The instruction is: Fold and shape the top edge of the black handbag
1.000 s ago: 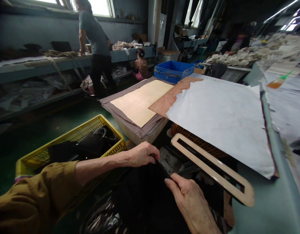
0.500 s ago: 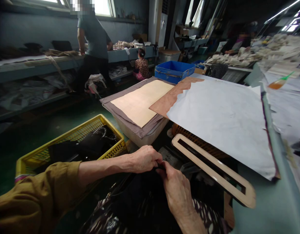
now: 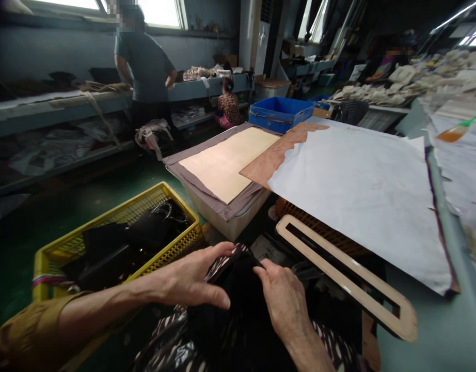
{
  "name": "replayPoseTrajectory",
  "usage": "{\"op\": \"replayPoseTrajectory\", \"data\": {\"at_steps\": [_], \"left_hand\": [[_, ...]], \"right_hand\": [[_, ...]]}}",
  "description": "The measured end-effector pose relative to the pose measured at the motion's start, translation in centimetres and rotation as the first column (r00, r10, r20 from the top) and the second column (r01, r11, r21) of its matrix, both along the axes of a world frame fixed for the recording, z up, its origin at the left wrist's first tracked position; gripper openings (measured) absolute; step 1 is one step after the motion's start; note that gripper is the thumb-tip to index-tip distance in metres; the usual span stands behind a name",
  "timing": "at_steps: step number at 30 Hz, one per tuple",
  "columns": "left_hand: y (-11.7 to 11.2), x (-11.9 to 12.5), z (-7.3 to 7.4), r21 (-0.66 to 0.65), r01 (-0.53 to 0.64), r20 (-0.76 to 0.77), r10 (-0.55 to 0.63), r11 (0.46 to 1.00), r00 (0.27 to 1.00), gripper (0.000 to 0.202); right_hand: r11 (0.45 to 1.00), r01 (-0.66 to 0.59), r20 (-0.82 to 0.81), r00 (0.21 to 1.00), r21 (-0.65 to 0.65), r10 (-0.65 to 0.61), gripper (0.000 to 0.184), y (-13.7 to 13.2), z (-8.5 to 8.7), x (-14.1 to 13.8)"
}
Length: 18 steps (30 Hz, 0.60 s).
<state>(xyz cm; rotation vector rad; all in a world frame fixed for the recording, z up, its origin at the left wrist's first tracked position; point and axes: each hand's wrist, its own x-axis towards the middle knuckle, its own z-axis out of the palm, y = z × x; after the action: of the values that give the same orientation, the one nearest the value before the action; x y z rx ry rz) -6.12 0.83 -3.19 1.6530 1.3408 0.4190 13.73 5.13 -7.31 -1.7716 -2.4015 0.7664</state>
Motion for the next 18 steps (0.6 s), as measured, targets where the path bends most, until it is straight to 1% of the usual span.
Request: {"op": "replayPoseTrajectory", "data": {"at_steps": [1,2,3,4,5,7,9,11,13,15,16,18], "left_hand": [[-1.2,0.1,0.1,0.011,-0.015,-0.057,0.015,1.0,0.998,0.09],[-2.1,0.1,0.0,0.015,-0.037,-0.11,0.039,0.999,0.993,0.095],[-2.7,0.0,-0.3,0.005,-0.056,-0.149,0.057,0.998,0.987,0.094],[-2.9,-0.2,-0.8,-0.019,-0.073,-0.163,0.069,0.997,0.984,0.089],[-2.8,-0.7,-1.5,-0.058,-0.084,-0.147,0.075,0.995,0.986,0.082],[-1.4,-2.2,-2.9,-0.167,-0.056,-0.043,0.05,0.984,0.998,0.065],[0.9,-4.0,-4.1,-0.263,0.032,0.081,-0.011,0.964,0.997,0.047],[3.5,-5.5,-4.6,-0.292,0.109,0.134,-0.072,0.95,0.988,0.037],[5.8,-6.3,-4.3,-0.291,0.178,0.163,-0.135,0.94,0.977,0.035],[7.1,-6.6,-3.6,-0.274,0.221,0.195,-0.171,0.936,0.966,0.034],[7.4,-6.6,-3.3,-0.273,0.223,0.217,-0.166,0.936,0.962,0.035],[7.3,-6.6,-3.0,-0.299,0.201,0.259,-0.124,0.933,0.958,0.038]], "right_hand": [[1.0,-0.005,0.009,1.0,-0.001,0.005,0.029,0.0,0.0,0.0],[1.0,-0.008,0.018,1.0,-0.001,0.008,0.029,0.0,0.0,0.0],[1.0,-0.01,0.028,1.0,-0.001,0.01,0.029,0.0,0.0,0.0],[1.0,-0.011,0.037,0.999,0.003,0.011,0.028,0.0,0.1,0.1],[1.0,-0.014,0.048,0.999,0.007,0.013,0.027,0.0,0.2,0.3],[1.0,-0.025,0.067,0.997,0.005,0.025,0.026,0.1,0.5,0.6],[0.999,-0.046,0.086,0.995,0.002,0.045,0.026,0.3,1.2,1.1],[0.997,-0.072,0.079,0.994,-0.005,0.072,0.027,0.8,2.1,1.7],[0.996,-0.087,0.035,0.996,0.004,0.087,0.028,1.4,3.1,2.3],[0.995,-0.094,-0.023,0.995,0.017,0.094,0.029,2.2,3.6,3.0],[0.995,-0.097,-0.049,0.994,0.025,0.098,0.029,2.6,3.7,3.4],[0.994,-0.105,-0.082,0.991,0.009,0.105,0.03,3.3,3.1,3.8]]}}
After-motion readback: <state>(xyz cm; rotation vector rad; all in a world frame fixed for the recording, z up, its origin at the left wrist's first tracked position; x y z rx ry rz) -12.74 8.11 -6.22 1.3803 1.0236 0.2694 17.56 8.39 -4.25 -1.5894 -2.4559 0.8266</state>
